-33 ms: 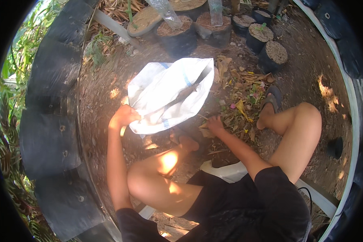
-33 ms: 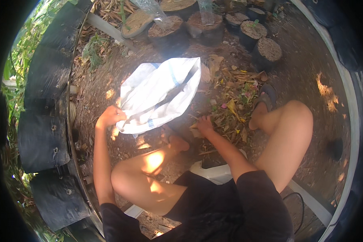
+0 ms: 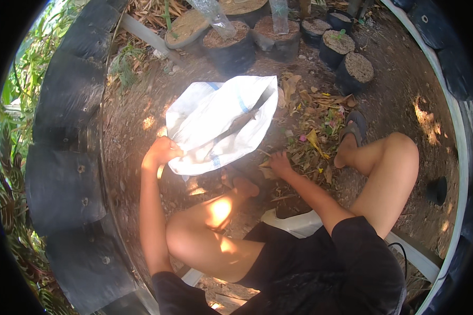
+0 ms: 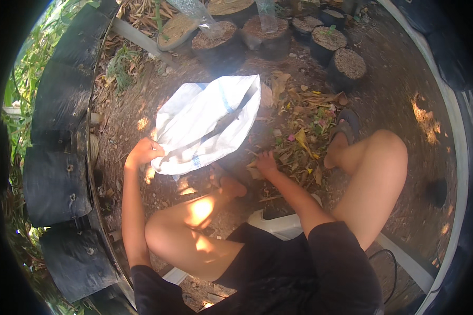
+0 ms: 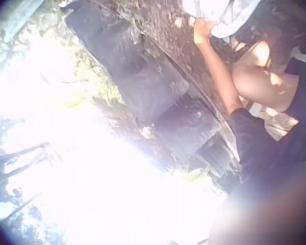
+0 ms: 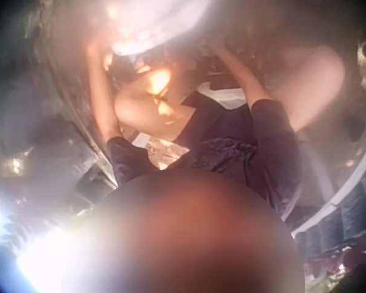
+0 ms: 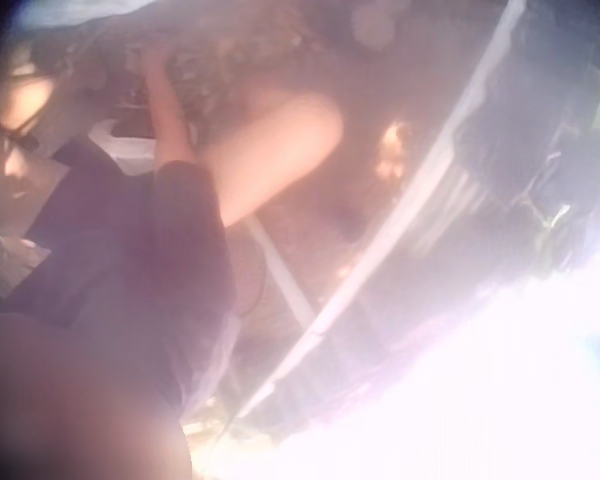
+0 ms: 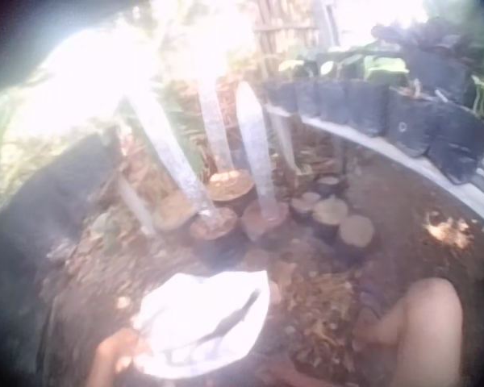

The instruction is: The person sits on a small stool in a garden area and repeatedly picks up dry leaves and debris from the ground, placing them into a white sack. The person handles the leaves by hand and continues the collection process throughout the clip.

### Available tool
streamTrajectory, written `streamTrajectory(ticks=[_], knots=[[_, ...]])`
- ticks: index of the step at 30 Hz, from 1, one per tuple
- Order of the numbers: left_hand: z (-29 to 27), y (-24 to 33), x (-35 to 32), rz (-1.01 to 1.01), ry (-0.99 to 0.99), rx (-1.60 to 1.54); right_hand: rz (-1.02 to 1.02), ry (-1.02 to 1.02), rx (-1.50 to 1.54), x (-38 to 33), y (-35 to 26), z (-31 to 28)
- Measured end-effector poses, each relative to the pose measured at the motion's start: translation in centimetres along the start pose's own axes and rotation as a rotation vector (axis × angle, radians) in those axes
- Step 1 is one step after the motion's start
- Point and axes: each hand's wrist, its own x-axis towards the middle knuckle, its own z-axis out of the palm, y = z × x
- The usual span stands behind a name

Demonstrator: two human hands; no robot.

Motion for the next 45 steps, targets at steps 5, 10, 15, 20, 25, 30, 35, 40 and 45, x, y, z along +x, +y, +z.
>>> streamTrajectory(ticks=[5,10,15,20,25,30,35,40,45], knots=[[0.1,1.2,1.1,0.021,0.151,0.216,0.016,-0.046,-0.102,0.6,0.4,0.7],[-0.5,1.8,0.8,0.091,0.234,0.208,-0.016,0.006,-0.090,-0.7,0.8,-0.1],[-0.6,1.0,0.9,0.179,0.198,0.193,0.026,-0.117,0.005,-2.1,0.6,-1.0],[0.2,1.2,0.4,0.173,-0.070,0.149,0.109,-0.004,0.111,-2.5,2.4,-3.5],[0.2,3.6,-0.1,0.109,0.020,0.265,0.337,0.271,0.603,-1.4,8.0,-9.7],[0.0,5.6,-0.1,-0.127,-0.077,0.138,0.430,0.713,0.827,-0.9,14.3,-16.1],[-0.4,5.8,-0.1,-0.094,-0.041,0.147,0.250,1.080,1.186,-1.7,16.9,-24.0],[-0.5,4.6,-0.1,0.074,-0.040,-0.121,0.168,1.193,1.646,-4.6,14.4,-32.7],[-0.3,3.5,-0.1,0.097,0.260,-0.157,-0.046,1.287,2.007,-4.3,10.3,-35.4]])
